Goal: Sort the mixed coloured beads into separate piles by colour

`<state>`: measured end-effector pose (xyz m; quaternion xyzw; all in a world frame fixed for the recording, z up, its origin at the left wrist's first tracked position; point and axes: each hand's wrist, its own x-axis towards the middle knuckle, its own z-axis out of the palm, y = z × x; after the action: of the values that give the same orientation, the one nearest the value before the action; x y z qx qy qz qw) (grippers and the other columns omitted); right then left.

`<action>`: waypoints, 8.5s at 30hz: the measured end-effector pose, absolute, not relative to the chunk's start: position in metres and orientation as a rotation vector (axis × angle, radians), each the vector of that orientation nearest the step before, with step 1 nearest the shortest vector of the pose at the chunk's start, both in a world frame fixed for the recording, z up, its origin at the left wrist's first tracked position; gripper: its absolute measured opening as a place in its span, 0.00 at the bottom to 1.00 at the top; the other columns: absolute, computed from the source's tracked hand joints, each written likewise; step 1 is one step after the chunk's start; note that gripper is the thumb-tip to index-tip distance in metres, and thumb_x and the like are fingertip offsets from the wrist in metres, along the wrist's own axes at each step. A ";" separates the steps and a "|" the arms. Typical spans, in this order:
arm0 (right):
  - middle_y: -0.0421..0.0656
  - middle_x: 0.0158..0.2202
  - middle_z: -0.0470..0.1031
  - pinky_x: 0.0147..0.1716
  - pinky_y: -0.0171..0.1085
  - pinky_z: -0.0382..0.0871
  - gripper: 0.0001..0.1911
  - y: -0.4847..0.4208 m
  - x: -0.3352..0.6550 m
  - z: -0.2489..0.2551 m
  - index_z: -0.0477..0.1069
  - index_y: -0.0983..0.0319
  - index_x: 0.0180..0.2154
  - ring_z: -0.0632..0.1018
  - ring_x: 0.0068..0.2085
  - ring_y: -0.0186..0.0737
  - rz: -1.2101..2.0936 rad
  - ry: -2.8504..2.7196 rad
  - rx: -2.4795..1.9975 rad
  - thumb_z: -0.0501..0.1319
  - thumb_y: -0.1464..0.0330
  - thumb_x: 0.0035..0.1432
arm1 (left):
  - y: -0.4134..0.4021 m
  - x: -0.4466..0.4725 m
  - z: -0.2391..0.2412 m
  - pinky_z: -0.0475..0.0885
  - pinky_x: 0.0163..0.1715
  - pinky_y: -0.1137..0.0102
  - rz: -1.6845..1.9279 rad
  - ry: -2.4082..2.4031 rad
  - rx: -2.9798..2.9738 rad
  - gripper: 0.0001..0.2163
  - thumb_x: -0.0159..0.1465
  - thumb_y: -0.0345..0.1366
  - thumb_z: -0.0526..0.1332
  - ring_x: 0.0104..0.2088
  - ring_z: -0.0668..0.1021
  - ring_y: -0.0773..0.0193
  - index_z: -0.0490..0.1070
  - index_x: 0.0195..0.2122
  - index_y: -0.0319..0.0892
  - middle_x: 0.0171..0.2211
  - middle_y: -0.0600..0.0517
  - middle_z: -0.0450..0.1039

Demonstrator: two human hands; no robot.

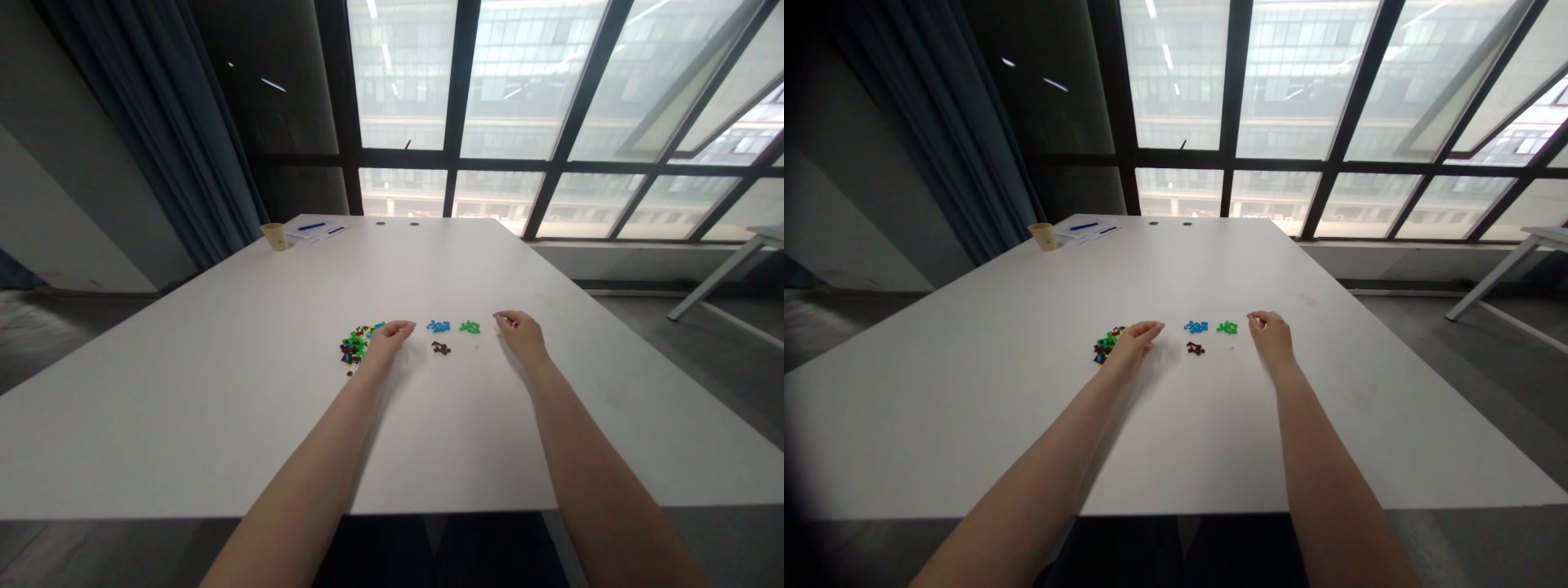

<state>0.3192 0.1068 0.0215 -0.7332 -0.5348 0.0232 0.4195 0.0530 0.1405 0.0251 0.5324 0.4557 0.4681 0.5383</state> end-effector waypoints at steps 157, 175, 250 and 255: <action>0.35 0.13 0.52 0.21 0.33 0.49 0.19 0.095 0.329 0.029 0.55 0.60 0.13 0.57 0.19 0.31 0.035 -1.225 -1.982 0.53 0.58 0.48 | 0.160 0.013 0.021 0.64 0.41 0.55 1.418 2.007 1.646 0.12 0.59 0.30 0.51 0.44 0.67 0.53 0.72 0.38 0.47 0.42 0.47 0.67; 0.34 0.13 0.50 0.20 0.34 0.48 0.19 0.095 0.324 0.027 0.51 0.60 0.13 0.55 0.19 0.30 0.101 -1.292 -1.927 0.53 0.58 0.47 | 0.157 0.022 0.006 0.57 0.42 0.53 0.877 2.134 2.112 0.06 0.56 0.33 0.56 0.47 0.63 0.49 0.73 0.28 0.44 0.42 0.45 0.67; 0.41 0.21 0.68 0.26 0.33 0.56 0.12 0.116 0.305 -0.003 0.76 0.61 0.29 0.65 0.23 0.34 0.146 -1.492 -2.065 0.55 0.67 0.44 | 0.119 0.071 0.024 0.67 0.31 0.73 1.058 0.970 1.994 0.10 0.58 0.34 0.56 0.31 0.74 0.68 0.62 0.42 0.45 0.30 0.54 0.73; 0.41 0.20 0.68 0.25 0.33 0.55 0.13 0.114 0.312 -0.001 0.76 0.61 0.30 0.65 0.23 0.34 0.130 -1.443 -2.056 0.54 0.68 0.45 | 0.121 0.071 0.022 0.67 0.31 0.73 1.086 1.002 2.012 0.10 0.58 0.34 0.56 0.30 0.74 0.68 0.63 0.42 0.44 0.29 0.54 0.73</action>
<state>0.3119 0.1139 -0.0009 -0.7776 -0.5459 0.0492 0.3081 0.0711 0.1209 0.0216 0.7644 0.3808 0.4125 0.3170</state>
